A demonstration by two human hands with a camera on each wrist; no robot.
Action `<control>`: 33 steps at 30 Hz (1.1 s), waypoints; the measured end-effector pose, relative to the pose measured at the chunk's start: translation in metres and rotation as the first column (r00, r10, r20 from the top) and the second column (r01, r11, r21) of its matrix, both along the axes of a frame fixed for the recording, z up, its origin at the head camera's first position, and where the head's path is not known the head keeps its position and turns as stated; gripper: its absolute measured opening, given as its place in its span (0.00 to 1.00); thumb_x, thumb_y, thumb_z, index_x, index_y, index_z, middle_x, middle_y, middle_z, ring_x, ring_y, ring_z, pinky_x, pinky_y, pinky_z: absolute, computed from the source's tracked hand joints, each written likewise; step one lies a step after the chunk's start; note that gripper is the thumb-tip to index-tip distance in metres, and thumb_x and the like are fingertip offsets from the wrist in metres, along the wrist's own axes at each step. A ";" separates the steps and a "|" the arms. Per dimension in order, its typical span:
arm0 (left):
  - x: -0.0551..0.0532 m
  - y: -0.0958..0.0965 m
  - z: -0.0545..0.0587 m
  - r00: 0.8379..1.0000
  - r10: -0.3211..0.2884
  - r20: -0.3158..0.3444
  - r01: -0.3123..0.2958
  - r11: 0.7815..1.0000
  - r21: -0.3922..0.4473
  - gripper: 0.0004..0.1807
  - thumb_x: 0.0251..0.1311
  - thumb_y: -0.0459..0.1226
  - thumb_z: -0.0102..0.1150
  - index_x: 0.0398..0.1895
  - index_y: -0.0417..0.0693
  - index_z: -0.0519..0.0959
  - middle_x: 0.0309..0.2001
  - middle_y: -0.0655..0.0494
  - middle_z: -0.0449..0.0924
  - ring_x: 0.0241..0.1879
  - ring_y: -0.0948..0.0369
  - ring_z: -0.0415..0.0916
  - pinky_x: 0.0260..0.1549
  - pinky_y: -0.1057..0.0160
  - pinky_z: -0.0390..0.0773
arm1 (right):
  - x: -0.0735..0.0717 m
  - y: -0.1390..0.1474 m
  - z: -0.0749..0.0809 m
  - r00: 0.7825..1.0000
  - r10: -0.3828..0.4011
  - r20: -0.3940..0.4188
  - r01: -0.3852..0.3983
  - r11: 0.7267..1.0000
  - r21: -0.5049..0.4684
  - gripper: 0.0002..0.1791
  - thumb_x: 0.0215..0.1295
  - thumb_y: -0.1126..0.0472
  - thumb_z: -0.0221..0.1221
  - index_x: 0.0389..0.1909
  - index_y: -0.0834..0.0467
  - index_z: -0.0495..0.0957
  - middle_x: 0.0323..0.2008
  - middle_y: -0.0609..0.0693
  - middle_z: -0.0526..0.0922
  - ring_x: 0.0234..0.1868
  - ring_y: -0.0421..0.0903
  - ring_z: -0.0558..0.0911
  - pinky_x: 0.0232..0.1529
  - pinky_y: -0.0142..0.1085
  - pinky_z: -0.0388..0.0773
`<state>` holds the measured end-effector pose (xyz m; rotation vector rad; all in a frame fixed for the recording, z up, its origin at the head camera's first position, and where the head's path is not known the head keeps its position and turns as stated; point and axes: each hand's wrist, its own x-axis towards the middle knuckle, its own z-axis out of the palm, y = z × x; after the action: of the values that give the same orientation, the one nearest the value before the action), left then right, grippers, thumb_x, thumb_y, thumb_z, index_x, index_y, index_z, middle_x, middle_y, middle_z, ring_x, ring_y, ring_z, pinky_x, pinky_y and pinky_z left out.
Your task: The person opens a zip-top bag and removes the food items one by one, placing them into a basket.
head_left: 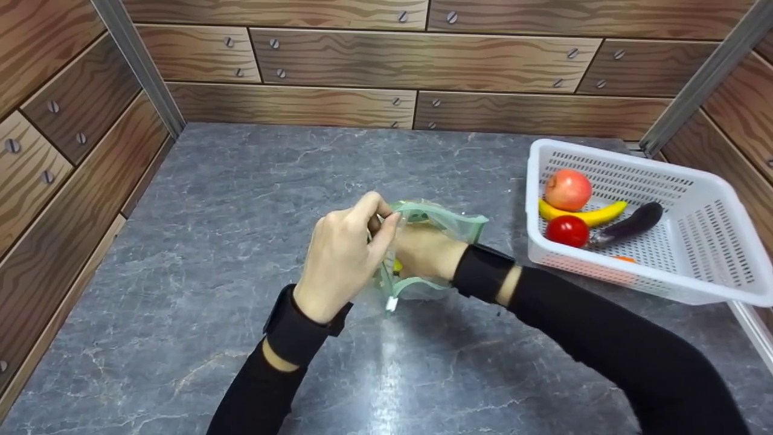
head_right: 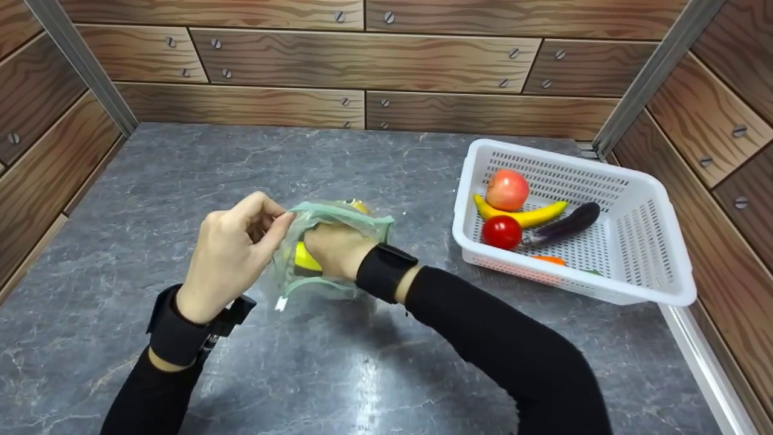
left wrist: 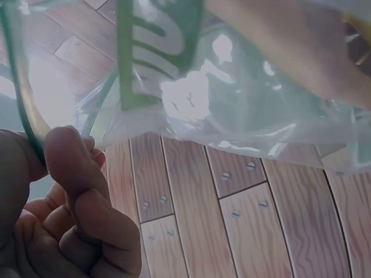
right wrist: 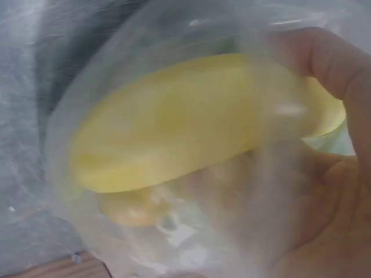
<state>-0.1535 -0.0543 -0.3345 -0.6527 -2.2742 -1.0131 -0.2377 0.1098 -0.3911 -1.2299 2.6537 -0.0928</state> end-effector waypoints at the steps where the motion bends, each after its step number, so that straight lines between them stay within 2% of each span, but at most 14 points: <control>1: 0.000 0.000 0.000 1.000 0.002 -0.007 -0.002 1.000 0.003 0.07 0.70 0.33 0.65 0.32 0.44 0.79 0.22 0.55 0.83 0.16 0.66 0.69 0.16 0.70 0.65 | 0.004 0.000 0.006 1.000 -0.019 0.009 0.019 1.000 0.007 0.32 0.56 0.69 0.73 0.61 0.65 0.73 0.43 0.57 0.84 0.34 0.46 0.78 0.37 0.39 0.83; 6: 0.000 -0.003 0.002 1.000 0.013 -0.029 -0.013 1.000 0.017 0.07 0.69 0.33 0.66 0.32 0.44 0.79 0.21 0.54 0.82 0.16 0.64 0.72 0.17 0.69 0.69 | 0.019 -0.001 0.034 0.994 -0.109 0.017 0.107 0.990 0.093 0.34 0.64 0.61 0.72 0.67 0.64 0.70 0.45 0.55 0.84 0.38 0.50 0.82 0.48 0.46 0.86; 8: 0.000 -0.004 0.002 0.999 0.016 -0.032 -0.015 1.000 0.021 0.07 0.69 0.33 0.66 0.32 0.44 0.79 0.21 0.54 0.82 0.17 0.63 0.73 0.17 0.69 0.70 | 0.024 0.001 0.041 0.996 -0.083 -0.019 0.085 0.993 0.086 0.34 0.61 0.61 0.73 0.66 0.64 0.71 0.43 0.55 0.83 0.38 0.51 0.83 0.48 0.46 0.86; 11: 0.000 -0.005 0.002 0.999 0.017 -0.033 -0.016 1.000 0.027 0.07 0.69 0.32 0.66 0.32 0.43 0.79 0.21 0.54 0.82 0.17 0.63 0.74 0.17 0.70 0.70 | 0.033 0.009 0.048 0.996 -0.001 -0.088 0.000 1.000 -0.012 0.35 0.54 0.67 0.74 0.64 0.66 0.72 0.41 0.55 0.83 0.35 0.51 0.81 0.42 0.45 0.86; 14: 0.001 -0.006 0.003 0.999 0.019 -0.030 -0.018 0.999 0.032 0.07 0.69 0.33 0.67 0.32 0.43 0.79 0.21 0.54 0.81 0.17 0.63 0.73 0.18 0.70 0.69 | 0.045 0.018 0.051 0.985 0.072 -0.155 -0.090 0.990 -0.111 0.36 0.49 0.72 0.72 0.62 0.66 0.72 0.39 0.55 0.82 0.33 0.50 0.80 0.38 0.43 0.84; 16: 0.002 -0.006 0.003 0.999 0.019 -0.029 -0.018 0.999 0.035 0.07 0.69 0.33 0.66 0.33 0.43 0.79 0.20 0.54 0.80 0.17 0.63 0.71 0.18 0.71 0.67 | 0.054 0.022 0.053 0.980 0.079 -0.181 -0.106 0.983 -0.147 0.34 0.50 0.72 0.72 0.60 0.65 0.73 0.38 0.54 0.81 0.32 0.49 0.78 0.37 0.41 0.82; 19: 0.002 -0.007 0.004 0.999 0.021 -0.031 -0.019 0.999 0.042 0.07 0.70 0.33 0.66 0.33 0.44 0.79 0.20 0.54 0.79 0.16 0.64 0.68 0.18 0.71 0.65 | 0.065 0.029 0.059 0.979 0.045 -0.200 -0.083 0.979 -0.185 0.26 0.50 0.70 0.74 0.49 0.63 0.73 0.35 0.53 0.79 0.31 0.47 0.76 0.35 0.39 0.80; 22: 0.003 -0.008 0.004 0.999 0.023 -0.034 -0.022 0.999 0.041 0.07 0.70 0.33 0.65 0.33 0.44 0.79 0.21 0.54 0.79 0.16 0.64 0.67 0.18 0.71 0.64 | 0.076 0.037 0.066 0.978 0.010 -0.209 -0.064 0.966 -0.252 0.25 0.50 0.69 0.75 0.45 0.61 0.72 0.35 0.52 0.78 0.32 0.47 0.76 0.35 0.39 0.81; 25: 0.003 -0.008 0.004 0.999 0.029 -0.034 -0.028 0.999 0.036 0.07 0.71 0.34 0.66 0.33 0.44 0.78 0.21 0.54 0.79 0.16 0.64 0.66 0.18 0.71 0.63 | 0.085 0.047 0.078 0.978 0.004 -0.209 -0.081 0.928 -0.363 0.27 0.49 0.69 0.77 0.47 0.60 0.72 0.36 0.51 0.78 0.35 0.45 0.78 0.39 0.38 0.84; 27: 0.003 -0.008 0.004 0.999 0.036 -0.035 -0.035 0.999 0.031 0.07 0.71 0.35 0.66 0.33 0.45 0.79 0.21 0.54 0.80 0.16 0.64 0.66 0.18 0.71 0.63 | 0.092 0.053 0.087 0.978 0.007 -0.211 -0.102 0.889 -0.445 0.27 0.49 0.69 0.77 0.47 0.59 0.72 0.36 0.49 0.78 0.36 0.43 0.79 0.39 0.37 0.84; 33: 0.003 -0.007 0.004 0.998 0.047 -0.036 -0.046 0.999 0.022 0.07 0.71 0.35 0.66 0.33 0.45 0.79 0.22 0.55 0.81 0.15 0.65 0.66 0.18 0.70 0.62 | 0.107 0.078 0.117 0.972 0.045 -0.232 -0.190 0.731 -0.655 0.26 0.48 0.68 0.78 0.48 0.59 0.78 0.40 0.45 0.83 0.41 0.38 0.82 0.49 0.24 0.81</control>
<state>-0.1504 -0.0616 -0.3306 -0.6020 -2.2337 -0.9948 -0.1306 0.1875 -0.2743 -1.6795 2.7892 -1.0577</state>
